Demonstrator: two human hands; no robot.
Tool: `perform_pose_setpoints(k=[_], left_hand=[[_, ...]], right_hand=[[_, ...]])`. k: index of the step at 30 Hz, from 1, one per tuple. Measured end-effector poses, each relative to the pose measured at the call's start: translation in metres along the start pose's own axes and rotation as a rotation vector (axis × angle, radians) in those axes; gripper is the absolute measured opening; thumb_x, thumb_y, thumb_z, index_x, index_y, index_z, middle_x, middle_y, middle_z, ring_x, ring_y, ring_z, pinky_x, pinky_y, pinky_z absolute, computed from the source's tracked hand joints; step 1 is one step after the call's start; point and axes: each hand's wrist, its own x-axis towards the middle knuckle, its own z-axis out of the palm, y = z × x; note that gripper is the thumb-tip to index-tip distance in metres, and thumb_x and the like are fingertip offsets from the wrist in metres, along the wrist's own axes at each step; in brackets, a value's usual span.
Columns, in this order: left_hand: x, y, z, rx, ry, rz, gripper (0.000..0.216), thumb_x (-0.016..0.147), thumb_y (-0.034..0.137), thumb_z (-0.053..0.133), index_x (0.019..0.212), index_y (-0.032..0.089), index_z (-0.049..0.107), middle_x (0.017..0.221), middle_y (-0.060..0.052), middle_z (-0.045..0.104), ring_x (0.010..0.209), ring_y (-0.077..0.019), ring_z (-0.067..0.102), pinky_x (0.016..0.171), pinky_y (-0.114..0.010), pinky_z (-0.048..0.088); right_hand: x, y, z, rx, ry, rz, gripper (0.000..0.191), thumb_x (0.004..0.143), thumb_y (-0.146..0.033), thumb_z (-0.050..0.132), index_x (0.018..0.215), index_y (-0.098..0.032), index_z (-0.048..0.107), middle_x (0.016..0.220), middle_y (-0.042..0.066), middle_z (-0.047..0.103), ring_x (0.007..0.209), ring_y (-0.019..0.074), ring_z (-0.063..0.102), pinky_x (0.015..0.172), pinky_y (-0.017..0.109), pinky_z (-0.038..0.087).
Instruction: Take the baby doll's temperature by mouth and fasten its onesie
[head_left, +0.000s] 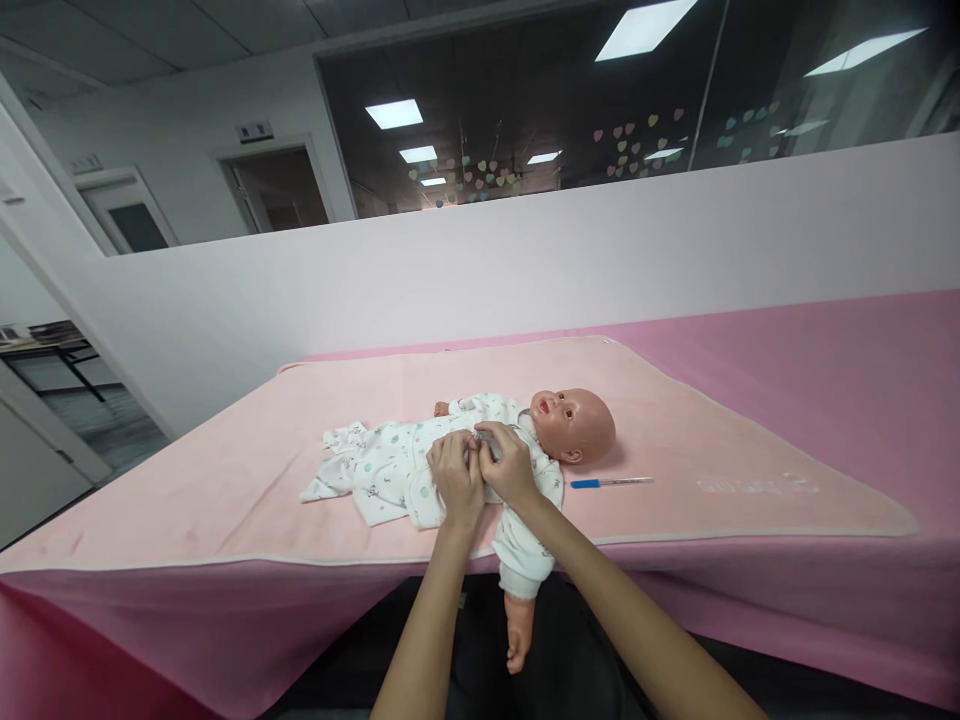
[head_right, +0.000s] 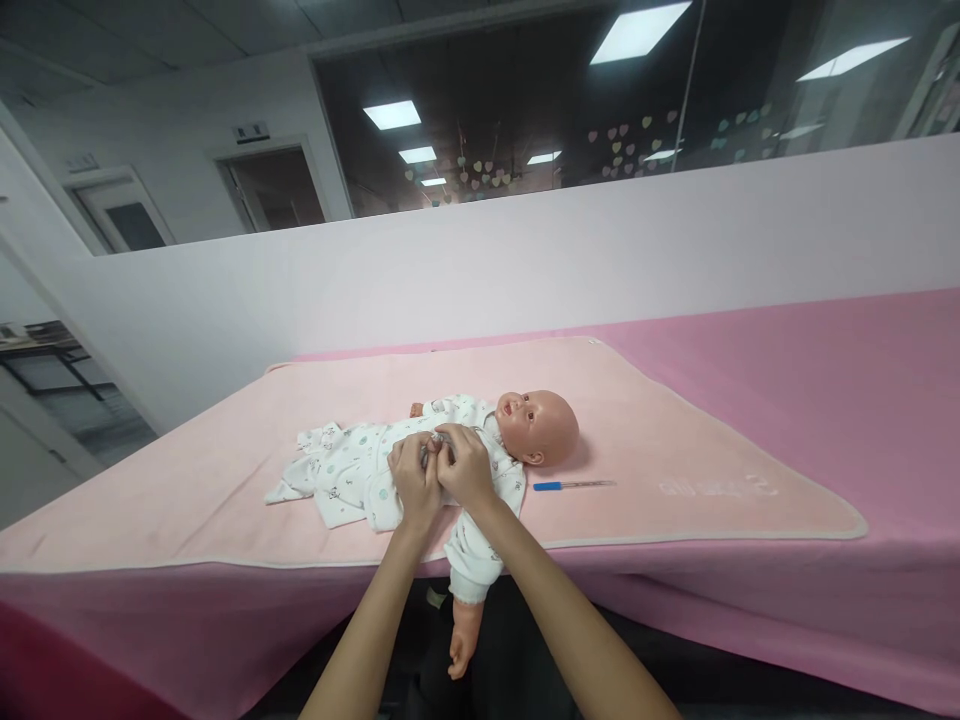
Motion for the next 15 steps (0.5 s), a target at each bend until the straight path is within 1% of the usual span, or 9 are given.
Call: perform_pose_setpoints(k=[4,6,9,15], left_hand=[[-0.0001,-0.0002,0.0008,-0.011,-0.005,-0.002,0.014,0.085,0.023,0.043,0.077,0.021,0.054,0.078,-0.002,0.061,0.081,-0.0190,0.050,0.075,-0.033,0.034],[0.0001,0.0009,0.0009,-0.018,0.011,-0.017,0.012,0.084,0.024,0.045,0.083,0.020,0.056,0.083,-0.003,0.063,0.083,-0.0194,0.051,0.077,-0.033,0.034],[0.0006,0.0030,0.0006,-0.017,0.017,-0.023,0.014,0.083,0.025,0.047,0.092,0.020,0.057,0.090,-0.004,0.064,0.088,-0.0204,0.051,0.081,-0.035,0.034],[0.0010,0.0043,0.0008,-0.007,0.011,-0.026,0.013,0.082,0.024,0.049,0.090,0.021,0.060,0.088,-0.002,0.065,0.088,-0.0198,0.051,0.081,-0.034,0.035]], right_hand=[[-0.0003,0.0012,-0.0002,-0.010,0.000,0.018,0.029,0.072,-0.007,0.041,0.088,-0.020,0.061,0.087,0.005,0.065,0.083,0.0191,0.059,0.077,0.033,0.047],[-0.0008,0.0015,-0.0003,-0.001,0.015,0.029,0.027,0.073,-0.008,0.040,0.087,-0.020,0.060,0.086,0.005,0.065,0.082,0.0188,0.059,0.077,0.033,0.047],[-0.0014,0.0024,-0.0003,0.027,0.037,0.045,0.024,0.076,-0.010,0.041,0.086,-0.021,0.060,0.083,0.004,0.065,0.080,0.0179,0.059,0.075,0.032,0.047],[-0.0015,0.0062,-0.0003,0.036,0.053,0.087,0.019,0.080,-0.015,0.042,0.088,-0.022,0.059,0.084,0.003,0.066,0.078,0.0173,0.060,0.073,0.031,0.048]])
